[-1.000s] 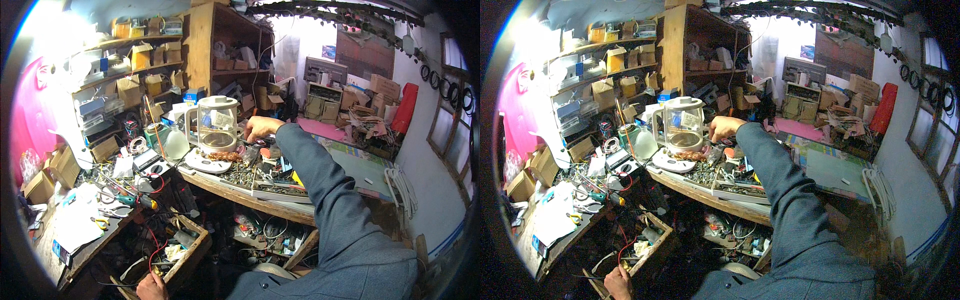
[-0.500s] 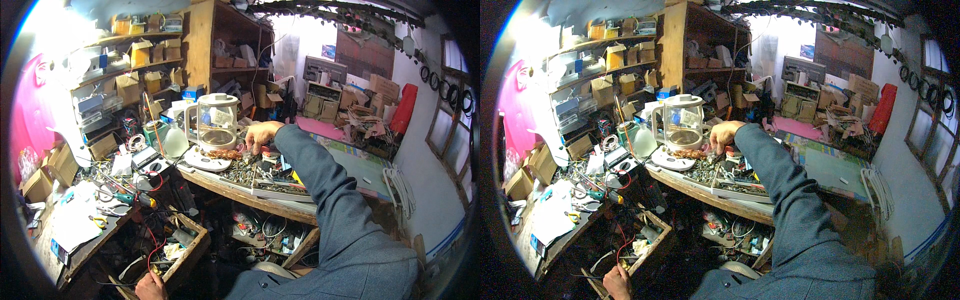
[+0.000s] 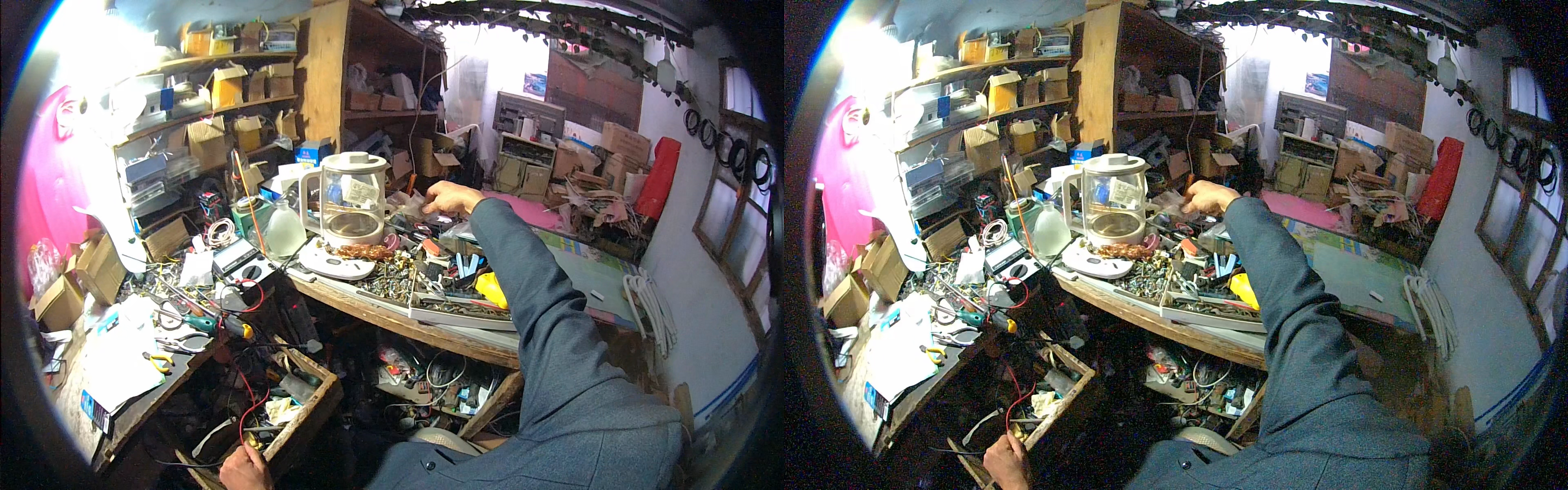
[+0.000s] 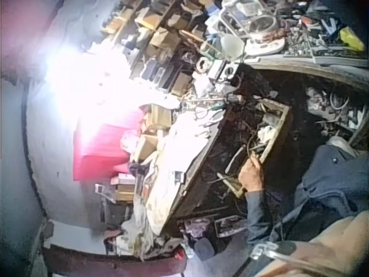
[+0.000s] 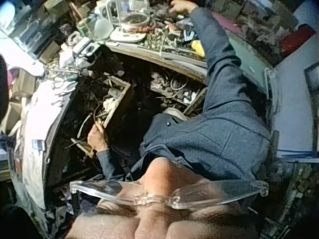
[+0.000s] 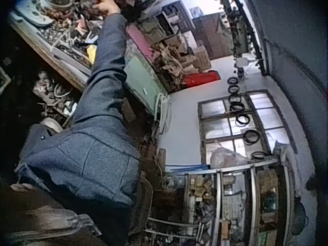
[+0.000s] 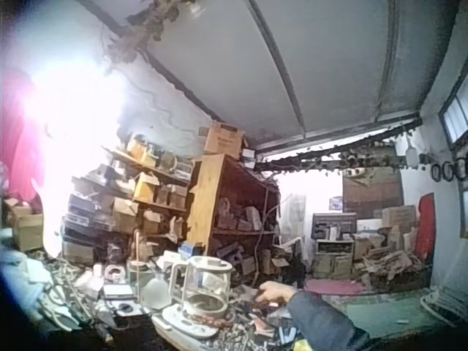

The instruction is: The person is working on a small electronic device, manipulating wires and components on a cluttered workbench. They use pliers to strip wire insulation and connect wires to a small black module, occasionally reaching for tools and parts from the surrounding area.

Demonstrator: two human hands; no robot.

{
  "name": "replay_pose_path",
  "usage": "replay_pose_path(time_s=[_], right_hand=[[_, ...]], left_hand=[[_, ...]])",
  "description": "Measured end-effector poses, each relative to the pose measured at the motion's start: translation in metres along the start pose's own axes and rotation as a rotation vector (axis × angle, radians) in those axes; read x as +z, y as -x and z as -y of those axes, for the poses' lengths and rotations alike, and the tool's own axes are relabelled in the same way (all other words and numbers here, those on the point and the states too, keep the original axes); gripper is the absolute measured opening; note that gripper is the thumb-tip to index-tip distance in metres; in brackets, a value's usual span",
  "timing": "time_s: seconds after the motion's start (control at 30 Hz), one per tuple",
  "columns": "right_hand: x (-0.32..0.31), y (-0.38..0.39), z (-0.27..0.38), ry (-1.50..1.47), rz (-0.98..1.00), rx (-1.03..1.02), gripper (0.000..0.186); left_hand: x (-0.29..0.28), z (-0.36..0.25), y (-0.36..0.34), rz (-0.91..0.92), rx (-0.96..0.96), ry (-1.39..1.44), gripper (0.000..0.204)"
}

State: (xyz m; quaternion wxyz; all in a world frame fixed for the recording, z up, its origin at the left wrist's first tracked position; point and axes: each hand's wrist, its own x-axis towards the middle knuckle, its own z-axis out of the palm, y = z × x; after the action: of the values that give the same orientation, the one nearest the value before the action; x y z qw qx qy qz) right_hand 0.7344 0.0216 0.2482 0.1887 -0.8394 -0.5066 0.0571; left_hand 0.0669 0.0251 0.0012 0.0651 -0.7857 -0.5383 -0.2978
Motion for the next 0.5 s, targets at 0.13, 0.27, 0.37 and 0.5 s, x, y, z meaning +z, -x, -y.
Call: replay_pose_path(time_s=[0.13,0.27,0.37,0.5], right_hand=[[0.001,0.001,0.005,0.098,0.013,0.152,0.03],[0.002,0.008,0.004,0.077,0.031,0.167,0.031],[-0.002,0.019,0.016,-0.033,0.15,0.291,0.03],[-0.001,0.025,0.03,0.22,0.107,0.268,0.032]], left_hand=[[-0.001,0.003,0.002,-0.014,-0.002,0.004,0.034],[0.0,0.002,0.002,-0.01,-0.009,0.023,0.034],[-0.001,0.001,0.001,0.007,-0.019,0.036,0.033],[0.001,0.004,0.002,0.022,-0.021,0.012,0.032]])
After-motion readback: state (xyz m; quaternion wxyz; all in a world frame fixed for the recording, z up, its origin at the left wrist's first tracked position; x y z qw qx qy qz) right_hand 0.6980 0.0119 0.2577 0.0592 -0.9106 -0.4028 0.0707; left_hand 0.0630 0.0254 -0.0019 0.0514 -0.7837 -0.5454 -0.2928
